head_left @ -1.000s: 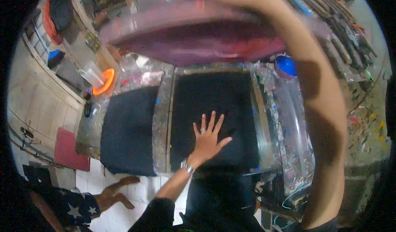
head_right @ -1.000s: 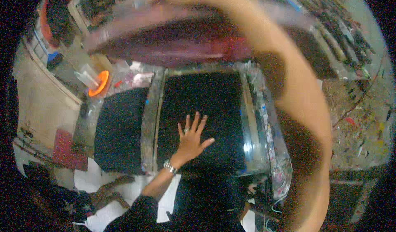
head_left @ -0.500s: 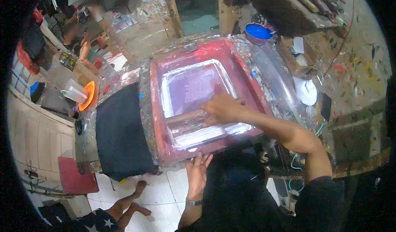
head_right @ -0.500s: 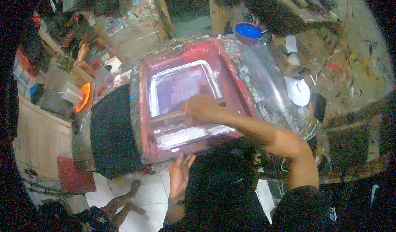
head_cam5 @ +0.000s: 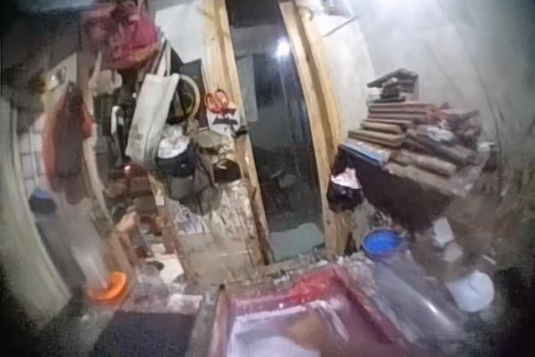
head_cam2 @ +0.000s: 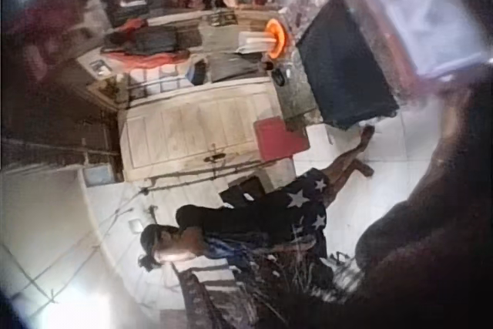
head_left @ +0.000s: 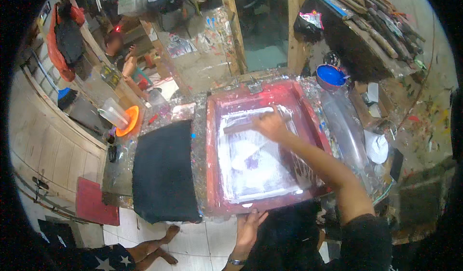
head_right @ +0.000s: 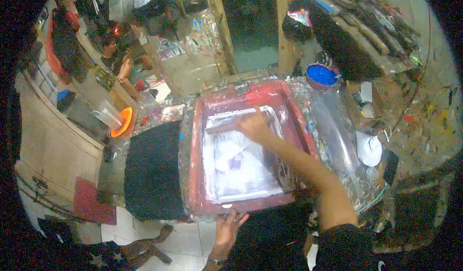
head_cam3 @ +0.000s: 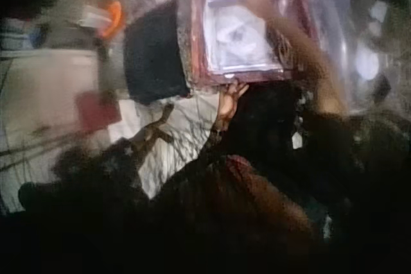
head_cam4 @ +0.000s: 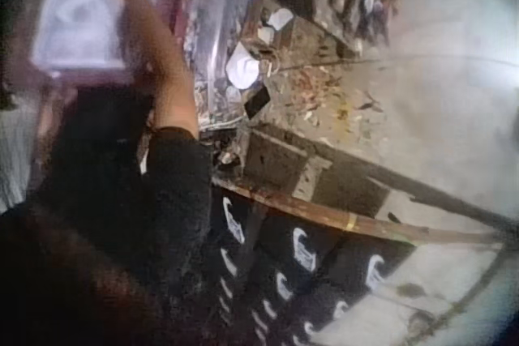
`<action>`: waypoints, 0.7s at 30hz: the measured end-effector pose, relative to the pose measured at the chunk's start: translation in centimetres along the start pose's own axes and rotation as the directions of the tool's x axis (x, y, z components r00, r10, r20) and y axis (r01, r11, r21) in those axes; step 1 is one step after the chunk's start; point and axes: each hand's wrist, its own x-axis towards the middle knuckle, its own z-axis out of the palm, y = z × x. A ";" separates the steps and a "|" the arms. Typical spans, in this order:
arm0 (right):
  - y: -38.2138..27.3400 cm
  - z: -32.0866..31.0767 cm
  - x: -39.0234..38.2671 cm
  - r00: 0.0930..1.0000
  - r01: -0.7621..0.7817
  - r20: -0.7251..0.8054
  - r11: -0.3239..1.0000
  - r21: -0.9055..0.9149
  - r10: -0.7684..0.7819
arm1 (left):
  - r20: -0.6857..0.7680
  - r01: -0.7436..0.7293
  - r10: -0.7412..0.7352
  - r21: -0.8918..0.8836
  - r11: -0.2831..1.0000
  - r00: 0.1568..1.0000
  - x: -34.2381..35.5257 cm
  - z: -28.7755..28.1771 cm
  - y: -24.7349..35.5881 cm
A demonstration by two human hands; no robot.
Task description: The person performs screen printing on black shirts by placing them on a board, lowering a screen, and using a squeegee to apply white ink. They repeat this process for multiple shirts, lifting the screen and setting the printed shirts aside.
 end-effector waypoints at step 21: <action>10.3 -1.0 1.1 0.986 -0.130 0.136 0.959 0.251 0.098 | 0.751 -0.531 0.293 0.636 -0.559 0.591 32.3 6.2 18.8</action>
